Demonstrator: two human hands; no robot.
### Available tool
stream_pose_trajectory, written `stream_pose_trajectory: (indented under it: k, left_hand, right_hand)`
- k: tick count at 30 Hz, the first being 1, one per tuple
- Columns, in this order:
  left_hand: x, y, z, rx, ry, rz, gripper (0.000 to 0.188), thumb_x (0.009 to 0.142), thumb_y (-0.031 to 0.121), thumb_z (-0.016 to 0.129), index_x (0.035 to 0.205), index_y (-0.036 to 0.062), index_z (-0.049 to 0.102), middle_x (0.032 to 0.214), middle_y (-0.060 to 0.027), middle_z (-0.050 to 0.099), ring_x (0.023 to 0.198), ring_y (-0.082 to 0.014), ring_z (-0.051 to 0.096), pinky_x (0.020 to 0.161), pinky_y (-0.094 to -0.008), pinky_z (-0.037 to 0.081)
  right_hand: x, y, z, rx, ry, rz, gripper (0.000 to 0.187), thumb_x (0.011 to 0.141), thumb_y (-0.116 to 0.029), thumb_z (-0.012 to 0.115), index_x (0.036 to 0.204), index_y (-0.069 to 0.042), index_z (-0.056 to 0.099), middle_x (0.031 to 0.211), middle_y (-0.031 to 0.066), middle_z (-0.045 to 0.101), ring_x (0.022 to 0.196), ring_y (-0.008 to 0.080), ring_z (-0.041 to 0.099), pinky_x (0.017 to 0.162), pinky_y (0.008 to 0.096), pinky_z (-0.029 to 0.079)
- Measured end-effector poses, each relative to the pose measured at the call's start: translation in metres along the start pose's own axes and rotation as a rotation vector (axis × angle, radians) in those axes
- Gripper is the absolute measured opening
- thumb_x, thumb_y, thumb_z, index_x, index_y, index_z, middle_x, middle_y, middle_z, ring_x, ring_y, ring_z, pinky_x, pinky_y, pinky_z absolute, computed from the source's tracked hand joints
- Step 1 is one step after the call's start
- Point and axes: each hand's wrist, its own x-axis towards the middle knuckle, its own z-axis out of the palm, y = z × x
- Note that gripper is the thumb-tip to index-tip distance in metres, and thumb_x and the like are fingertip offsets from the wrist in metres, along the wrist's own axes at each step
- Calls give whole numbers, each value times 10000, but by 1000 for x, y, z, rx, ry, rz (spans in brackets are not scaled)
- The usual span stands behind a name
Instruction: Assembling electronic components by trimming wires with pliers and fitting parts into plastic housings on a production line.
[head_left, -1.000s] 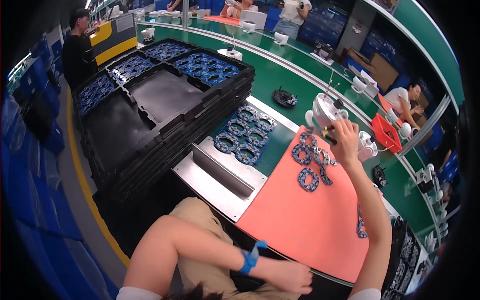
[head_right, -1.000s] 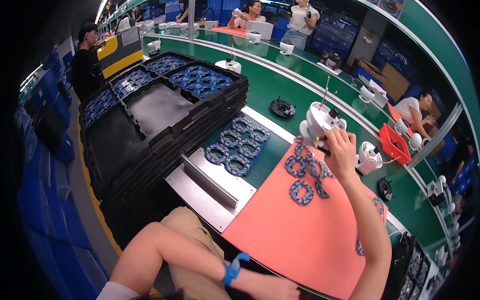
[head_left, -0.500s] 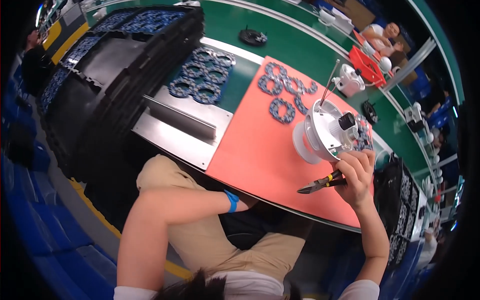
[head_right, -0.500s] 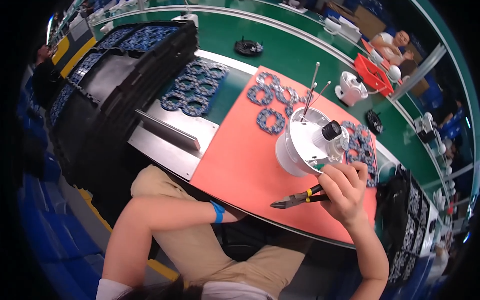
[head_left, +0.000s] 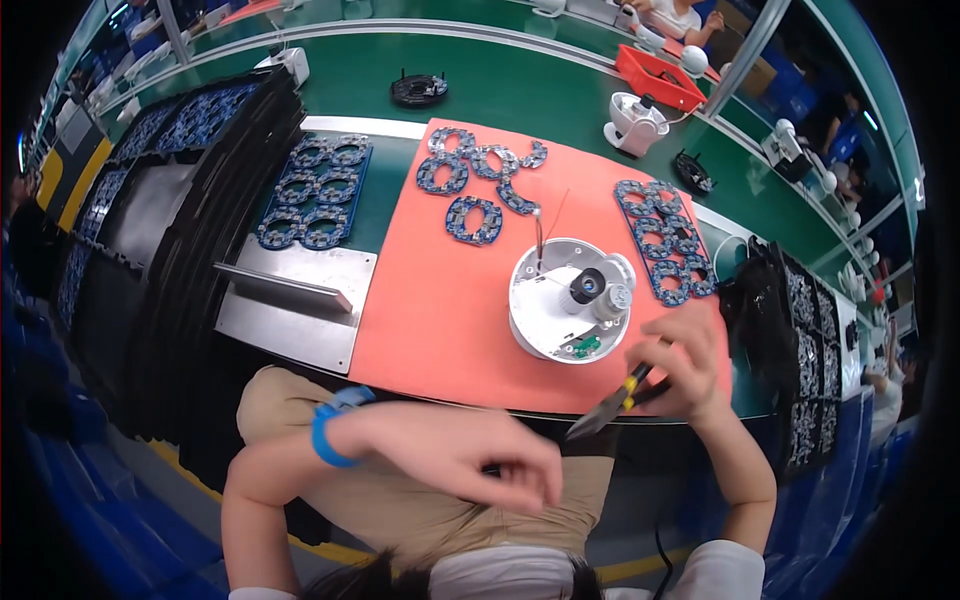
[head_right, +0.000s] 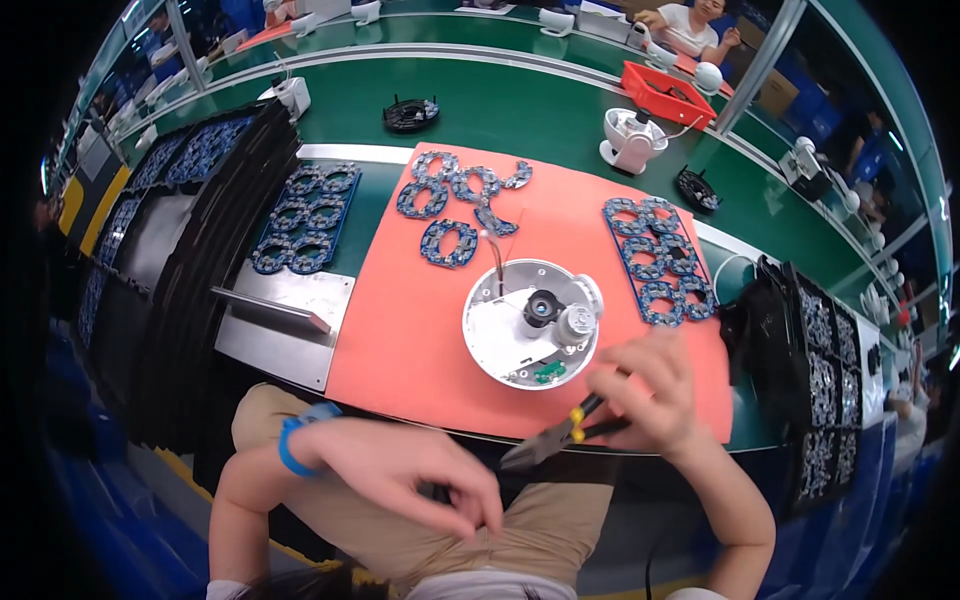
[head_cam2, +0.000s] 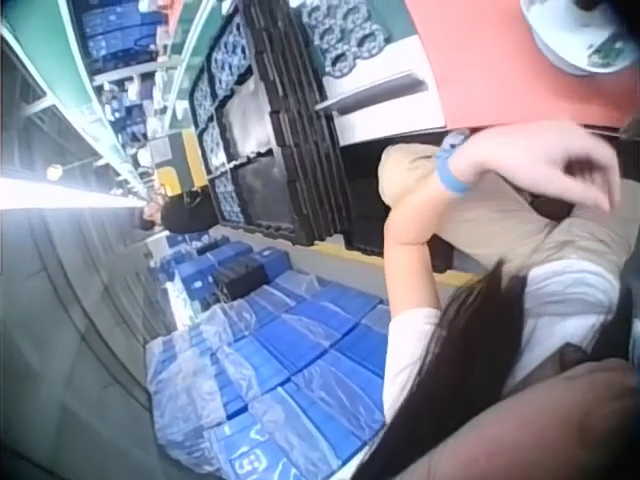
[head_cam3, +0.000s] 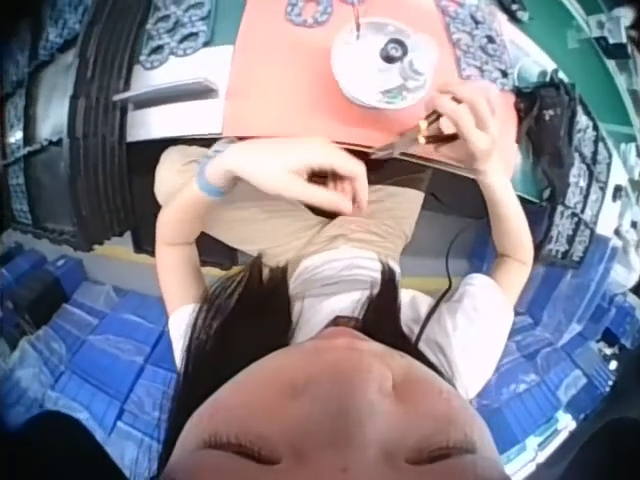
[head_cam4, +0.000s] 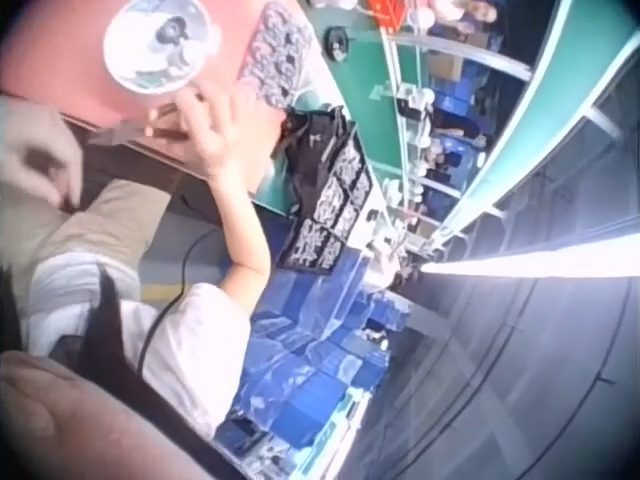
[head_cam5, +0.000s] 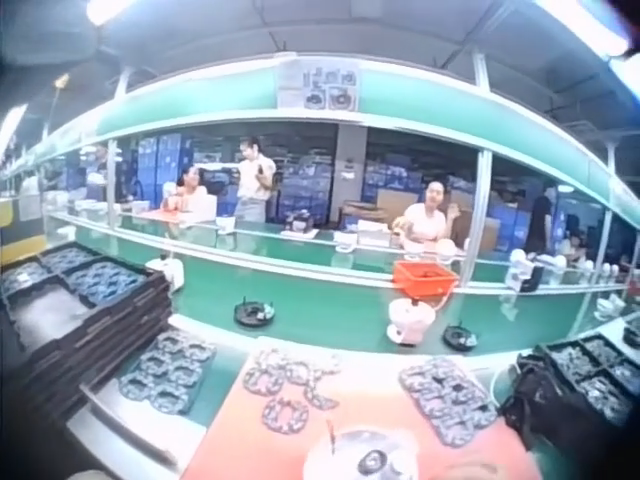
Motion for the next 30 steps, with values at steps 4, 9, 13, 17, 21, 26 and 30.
stream_pose_trajectory:
  k: [4, 9, 13, 17, 21, 26, 30]
  left_hand:
    - [-5, 13, -30, 464, 881, -38, 148, 893, 89, 619, 1030, 34, 635, 825, -47, 595, 771, -97, 567, 673, -256, 458]
    - [13, -4, -64, 1049, 1029, 22, 154, 831, 96, 674, 980, 61, 664, 782, -69, 481, 702, -183, 518, 636, -317, 438]
    - [18, -5, -71, 1045, 1085, 100, 72, 826, 86, 683, 880, 38, 680, 796, -70, 541, 713, -180, 554, 634, -309, 451]
    - [14, 5, -76, 891, 1175, 103, 76, 823, 72, 687, 872, 17, 673, 789, -68, 603, 700, -170, 577, 630, -298, 462]
    - [15, 6, -78, 859, 1202, 195, 80, 822, 55, 683, 873, -5, 672, 786, -77, 658, 695, -164, 601, 637, -289, 474]
    - [16, 5, -77, 865, 1226, 211, 78, 825, 42, 675, 878, -15, 680, 792, -83, 679, 694, -162, 624, 647, -278, 491]
    - [14, 5, -79, 763, 1203, 240, 95, 841, 57, 639, 874, -28, 665, 766, -126, 679, 697, -208, 653, 634, -305, 488]
  right_hand:
    - [29, 18, -15, -144, 83, 218, 349, 610, 46, 709, 933, -29, 599, 903, 107, 554, 830, 289, 542, 719, 378, 452]
    - [54, 49, -11, -113, 38, 303, 360, 645, 7, 727, 979, -51, 608, 956, 84, 581, 917, 296, 542, 804, 383, 444]
    - [65, 56, -7, -150, -126, 246, 427, 606, 3, 707, 1022, -64, 636, 979, 56, 608, 961, 271, 555, 848, 402, 435]
    - [72, 54, -2, -201, -170, 182, 411, 603, -15, 706, 1006, -75, 654, 965, 42, 610, 954, 246, 560, 827, 379, 436]
    - [80, 56, 0, -283, -196, 96, 410, 587, -23, 705, 990, -81, 661, 946, 27, 605, 945, 220, 562, 804, 355, 437]
    - [90, 57, -1, -265, -269, 60, 423, 589, -25, 714, 1004, -87, 664, 953, 32, 596, 929, 223, 557, 810, 355, 438]
    - [97, 54, -2, -265, -348, 38, 441, 583, -30, 731, 1015, -94, 667, 953, 42, 586, 924, 230, 551, 818, 355, 436]
